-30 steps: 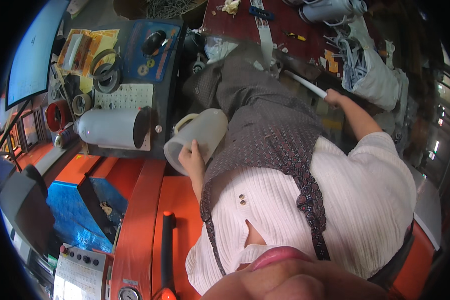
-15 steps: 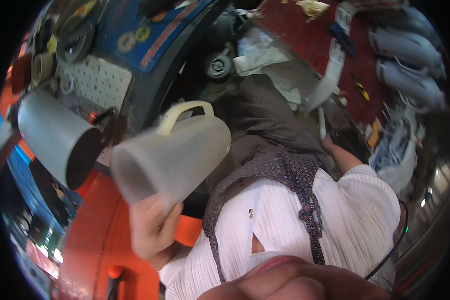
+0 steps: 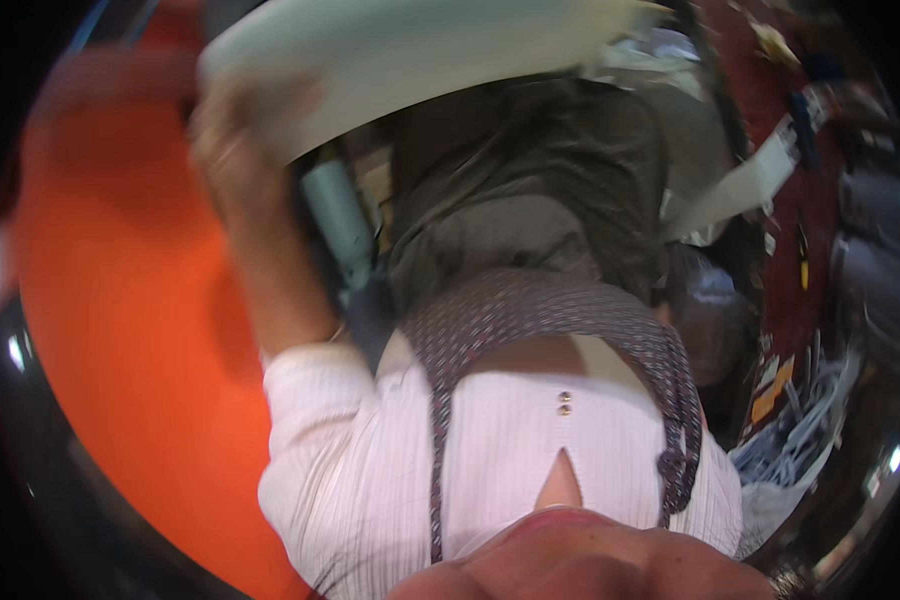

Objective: The person retrieves a white plastic pipe and a translucent container from a bin, then repeatedly inserts a small white plastic piece into the container's opening. The person handles the container and pipe multiple times, inspecting the interior and reinserting the piece.

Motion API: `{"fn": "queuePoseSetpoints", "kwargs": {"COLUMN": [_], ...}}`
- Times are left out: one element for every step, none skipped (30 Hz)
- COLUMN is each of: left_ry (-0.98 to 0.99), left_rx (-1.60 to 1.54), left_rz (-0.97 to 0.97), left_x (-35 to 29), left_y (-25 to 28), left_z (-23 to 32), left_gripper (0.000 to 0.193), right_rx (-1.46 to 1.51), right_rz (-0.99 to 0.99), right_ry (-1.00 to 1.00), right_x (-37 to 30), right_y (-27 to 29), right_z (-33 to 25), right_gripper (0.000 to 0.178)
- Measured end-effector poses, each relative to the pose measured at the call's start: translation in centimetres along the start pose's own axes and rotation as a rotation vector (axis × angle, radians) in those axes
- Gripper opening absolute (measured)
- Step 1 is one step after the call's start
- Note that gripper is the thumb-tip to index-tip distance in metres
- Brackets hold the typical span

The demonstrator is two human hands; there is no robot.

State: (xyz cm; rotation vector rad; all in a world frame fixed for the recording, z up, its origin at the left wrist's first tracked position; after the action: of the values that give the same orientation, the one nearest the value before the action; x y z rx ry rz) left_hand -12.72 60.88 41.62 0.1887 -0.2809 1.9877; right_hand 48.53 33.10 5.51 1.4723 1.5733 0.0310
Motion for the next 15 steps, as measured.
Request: {"fn": "queuePoseSetpoints", "kwargs": {"left_ry": [0.074,0.052,0.09,0.296,0.349,0.432,0.459,0.552,0.537,0.59,0.624,0.62,0.602,0.571,0.578], "left_rx": [-0.21,-0.271,-0.354,-0.307,-0.453,-0.493,-0.51,-0.474,-0.562,-0.593,-0.634,-0.548,-0.497,-0.457,-0.413], "left_rz": [-0.179,-0.154,-0.175,-0.027,-0.078,-0.244,-0.313,-0.377,-0.35,-0.313,-0.291,-0.301,-0.333,-0.365,-0.355], "left_x": [-2.6,-4.2,-6.2,-8.2,-10.8,-12.5,-14.0,-15.5,-16.2,-16.9,-17.3,-17.3,-17.0,-16.4,-15.8], "left_y": [-0.8,-2.0,-3.1,-4.1,-5.3,-5.9,-6.6,-7.2,-7.4,-7.5,-7.2,-7.2,-7.0,-6.7,-6.5], "left_z": [-0.8,-1.8,-2.5,-3.6,-3.8,-4.0,-4.3,-4.9,-5.0,-5.6,-5.5,-6.0,-6.0,-6.1,-6.1], "left_gripper": [0.031,0.034,0.034,0.034,0.034,0.023,0.024,0.025,0.027,0.028,0.029,0.03,0.032,0.034,0.035], "right_rx": [-0.077,0.079,0.26,0.44,0.421,0.753,0.316,0.176,0.152,0.403,0.665,0.906,1.172,1.132,1.128], "right_rz": [0.071,0.124,0.178,0.153,0.258,0.06,0.307,0.457,0.502,0.438,0.362,0.285,0.209,0.177,0.145], "right_ry": [-0.037,0.058,0.196,0.413,0.562,0.663,0.761,0.703,0.727,0.693,0.651,0.593,0.594,0.524,0.508], "right_x": [-0.6,-0.6,-1.0,-1.2,-1.4,-1.1,-1.2,-1.1,-1.3,-1.0,-1.1,-0.8,-0.7,-0.4,0.1], "right_y": [3.5,5.4,7.4,9.1,10.4,11.0,11.9,12.4,12.9,13.3,13.9,14.2,14.6,14.8,14.9], "right_z": [-3.0,-6.8,-10.4,-14.1,-17.3,-20.0,-22.4,-23.8,-25.1,-25.7,-26.3,-26.5,-27.0,-27.6,-28.4], "right_gripper": [0.024,0.025,0.026,0.031,0.041,0.052,0.063,0.068,0.073,0.072,0.071,0.071,0.07,0.069,0.068]}}
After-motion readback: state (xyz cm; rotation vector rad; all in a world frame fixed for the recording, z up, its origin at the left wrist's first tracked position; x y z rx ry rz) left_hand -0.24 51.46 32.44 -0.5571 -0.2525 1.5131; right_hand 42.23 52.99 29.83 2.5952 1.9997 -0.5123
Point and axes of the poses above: each hand's wrist, its own x-axis towards the middle knuckle, its own y-axis out of the back of the hand, z = x × y, the point moved 2 cm from there along x, towards the middle knuckle, and after that the axes turned 5 degrees about -y, right-handed, at the moved point
